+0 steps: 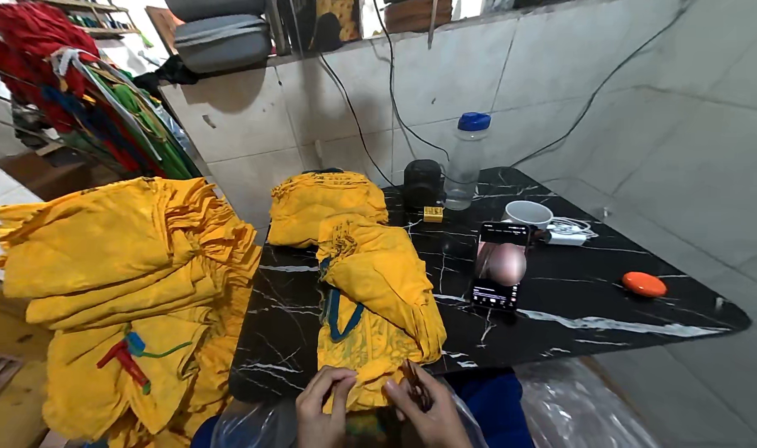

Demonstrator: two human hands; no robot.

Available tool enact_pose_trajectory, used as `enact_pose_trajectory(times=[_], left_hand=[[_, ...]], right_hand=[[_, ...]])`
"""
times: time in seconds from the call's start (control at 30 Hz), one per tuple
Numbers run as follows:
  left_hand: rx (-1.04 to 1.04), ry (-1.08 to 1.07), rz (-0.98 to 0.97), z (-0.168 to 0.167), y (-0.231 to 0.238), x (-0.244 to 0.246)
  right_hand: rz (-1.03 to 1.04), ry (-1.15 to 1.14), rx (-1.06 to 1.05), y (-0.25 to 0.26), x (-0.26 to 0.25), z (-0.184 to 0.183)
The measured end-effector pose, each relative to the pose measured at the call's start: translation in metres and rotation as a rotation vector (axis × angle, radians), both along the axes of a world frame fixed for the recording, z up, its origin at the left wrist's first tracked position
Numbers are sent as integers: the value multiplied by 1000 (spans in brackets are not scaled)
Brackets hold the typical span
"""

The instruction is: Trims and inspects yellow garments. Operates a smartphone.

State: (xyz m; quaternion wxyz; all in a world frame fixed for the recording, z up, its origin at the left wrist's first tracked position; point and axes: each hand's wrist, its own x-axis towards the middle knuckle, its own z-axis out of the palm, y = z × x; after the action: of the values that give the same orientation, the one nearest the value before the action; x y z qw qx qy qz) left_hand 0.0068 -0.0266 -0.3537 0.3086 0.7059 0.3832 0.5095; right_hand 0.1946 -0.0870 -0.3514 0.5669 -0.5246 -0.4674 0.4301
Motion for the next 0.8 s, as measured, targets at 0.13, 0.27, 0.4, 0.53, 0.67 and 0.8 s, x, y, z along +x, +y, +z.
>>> enact_pose_trajectory(times=[0.13, 0.27, 0.4, 0.53, 0.67, 0.8], left_hand=[[-16, 14, -67, 1, -1, -2], [185, 200, -111, 7, -13, -6], [215, 398, -171, 7, -31, -2], [218, 325, -201, 0, -43, -2], [168, 272, -253, 6, -46, -10], [107, 218, -199, 16, -47, -12]], right_hand=[[111, 266, -28, 2, 1, -7], [58, 99, 34, -3, 3, 1], [136, 3, 33, -12, 12, 8], [168, -46, -3, -21, 21, 20], [222, 20, -49, -27, 30, 19], [166, -16, -60, -29, 33, 16]])
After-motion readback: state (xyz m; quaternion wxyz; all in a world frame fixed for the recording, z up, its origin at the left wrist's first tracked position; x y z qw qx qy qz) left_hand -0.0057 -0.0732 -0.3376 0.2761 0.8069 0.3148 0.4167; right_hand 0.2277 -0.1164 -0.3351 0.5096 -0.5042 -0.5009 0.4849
